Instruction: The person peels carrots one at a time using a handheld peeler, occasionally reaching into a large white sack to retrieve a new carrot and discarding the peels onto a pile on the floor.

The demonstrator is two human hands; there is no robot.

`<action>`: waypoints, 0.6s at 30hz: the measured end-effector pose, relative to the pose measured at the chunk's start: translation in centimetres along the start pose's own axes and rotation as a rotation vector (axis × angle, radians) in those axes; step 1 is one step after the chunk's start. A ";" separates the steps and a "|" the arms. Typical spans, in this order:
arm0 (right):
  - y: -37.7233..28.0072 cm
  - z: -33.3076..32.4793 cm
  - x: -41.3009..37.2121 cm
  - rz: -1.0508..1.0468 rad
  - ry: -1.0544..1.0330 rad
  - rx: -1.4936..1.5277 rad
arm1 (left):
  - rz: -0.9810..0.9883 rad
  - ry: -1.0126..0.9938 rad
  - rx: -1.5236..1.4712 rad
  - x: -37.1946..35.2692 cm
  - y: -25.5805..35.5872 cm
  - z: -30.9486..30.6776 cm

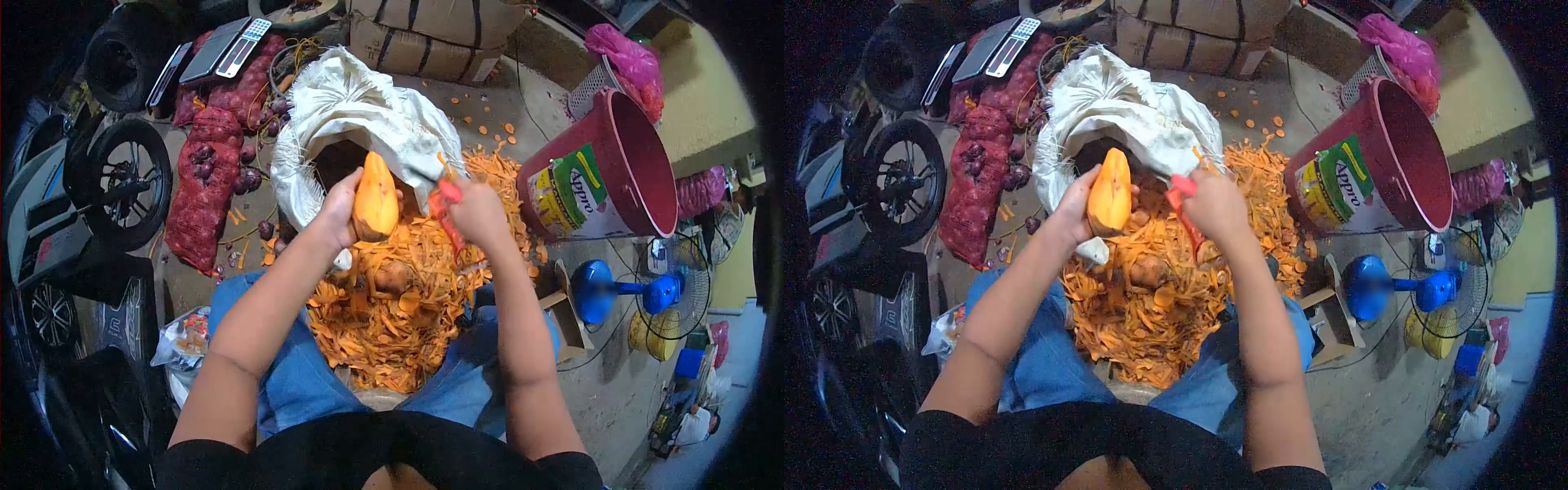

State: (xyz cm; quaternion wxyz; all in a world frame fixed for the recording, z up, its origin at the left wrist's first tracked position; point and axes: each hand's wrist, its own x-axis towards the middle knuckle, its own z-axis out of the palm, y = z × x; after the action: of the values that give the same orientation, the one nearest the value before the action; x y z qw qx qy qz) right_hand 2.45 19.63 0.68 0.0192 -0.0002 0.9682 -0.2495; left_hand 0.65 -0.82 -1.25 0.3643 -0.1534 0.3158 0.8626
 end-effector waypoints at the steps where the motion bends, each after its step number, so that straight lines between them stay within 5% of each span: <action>1: -0.8 0.1 -0.6 -0.082 -0.046 -0.086 | 0.004 0.000 -0.007 -0.1 0.3 0.0; 18: -3.1 0.4 -3.0 -0.303 -0.130 -0.288 | -0.005 -0.036 0.071 0.4 0.0 0.8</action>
State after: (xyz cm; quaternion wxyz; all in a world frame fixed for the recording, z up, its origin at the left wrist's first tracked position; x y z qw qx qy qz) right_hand 5.45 16.78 1.91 0.0435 -0.1643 0.9795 -0.1083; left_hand 0.37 -0.08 -0.79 0.3773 -0.1254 0.3391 0.8526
